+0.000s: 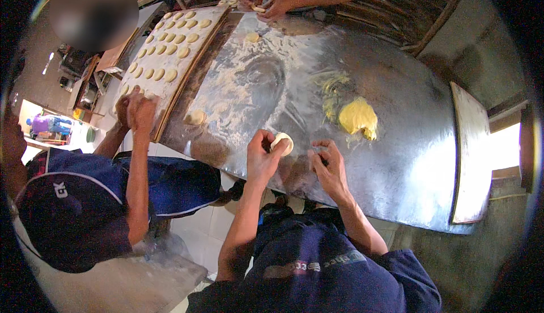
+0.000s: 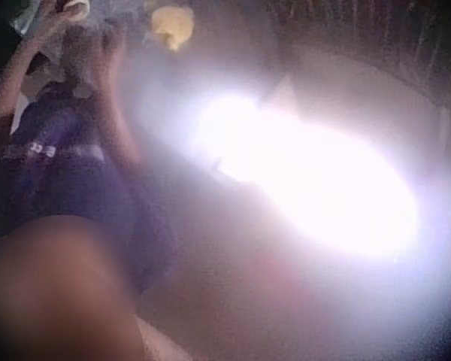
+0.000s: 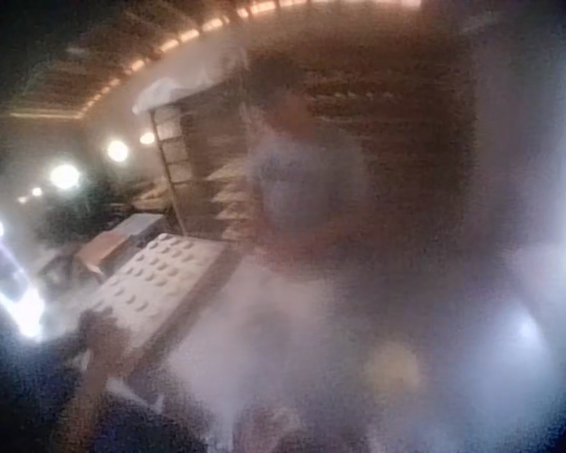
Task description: The person pours water into a dough mixer, scrapes dough from the bowl, and then shapes small dough pieces into rings by hand on a floured table. The shaped dough rings are placed onto a wooden tray alongside other workers.
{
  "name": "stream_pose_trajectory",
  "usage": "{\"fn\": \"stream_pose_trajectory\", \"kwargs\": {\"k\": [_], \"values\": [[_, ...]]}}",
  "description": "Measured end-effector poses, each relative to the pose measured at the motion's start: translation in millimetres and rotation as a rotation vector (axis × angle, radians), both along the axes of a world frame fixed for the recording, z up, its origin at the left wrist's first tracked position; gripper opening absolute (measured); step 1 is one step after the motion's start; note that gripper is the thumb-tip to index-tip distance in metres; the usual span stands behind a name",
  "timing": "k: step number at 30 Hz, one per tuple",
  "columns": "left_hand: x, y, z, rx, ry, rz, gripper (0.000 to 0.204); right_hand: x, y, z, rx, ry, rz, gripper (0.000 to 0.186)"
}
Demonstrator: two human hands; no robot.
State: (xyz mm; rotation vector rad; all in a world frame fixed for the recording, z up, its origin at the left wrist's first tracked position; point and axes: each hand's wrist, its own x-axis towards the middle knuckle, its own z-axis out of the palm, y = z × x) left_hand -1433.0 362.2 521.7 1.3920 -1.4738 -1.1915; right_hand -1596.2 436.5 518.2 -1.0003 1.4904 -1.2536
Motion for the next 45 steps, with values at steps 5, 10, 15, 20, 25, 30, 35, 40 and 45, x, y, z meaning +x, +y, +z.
{"fn": "stream_pose_trajectory", "kwargs": {"k": [5, 10, 15, 20, 25, 30, 35, 40, 45], "values": [[15.4, 4.4, 35.8, 0.199, 0.381, -0.007, 0.027, 30.3, -41.9, 4.2, -0.07, -0.411, 0.168, 0.028], [38.5, -13.9, 41.6, 0.149, 0.242, -0.069, 0.031, 45.9, -59.6, 10.6, 0.015, -0.432, 0.222, 0.024], [41.6, -17.3, 37.8, 0.086, 0.265, -0.124, 0.034, 45.4, -60.9, 15.4, 0.018, -0.456, 0.327, 0.027], [19.1, -1.7, 37.9, 0.109, 0.31, -0.042, 0.038, 35.2, -55.7, 15.1, -0.011, -0.281, 0.376, 0.027], [16.8, 26.9, 48.1, -0.06, 0.16, -0.239, 0.063, 14.2, -38.3, 25.9, -0.088, -0.468, 0.597, 0.027], [-12.4, 42.8, 46.7, -0.471, -0.181, -0.02, 0.063, -4.5, -20.6, 36.4, -0.327, 0.443, 0.487, 0.03], [-24.3, 63.1, 37.0, -0.026, -0.238, -0.293, 0.067, -31.0, -19.0, 27.0, -0.29, 0.566, 0.321, 0.043], [-39.1, 82.9, 31.7, 0.091, 0.539, -0.132, 0.047, -46.8, -9.0, 9.9, -0.269, 0.466, 0.554, 0.057], [-74.7, 75.5, 14.3, 0.002, 0.635, 0.527, 0.043, -32.6, 16.5, 8.8, -0.25, -0.229, 0.48, 0.044]]}}
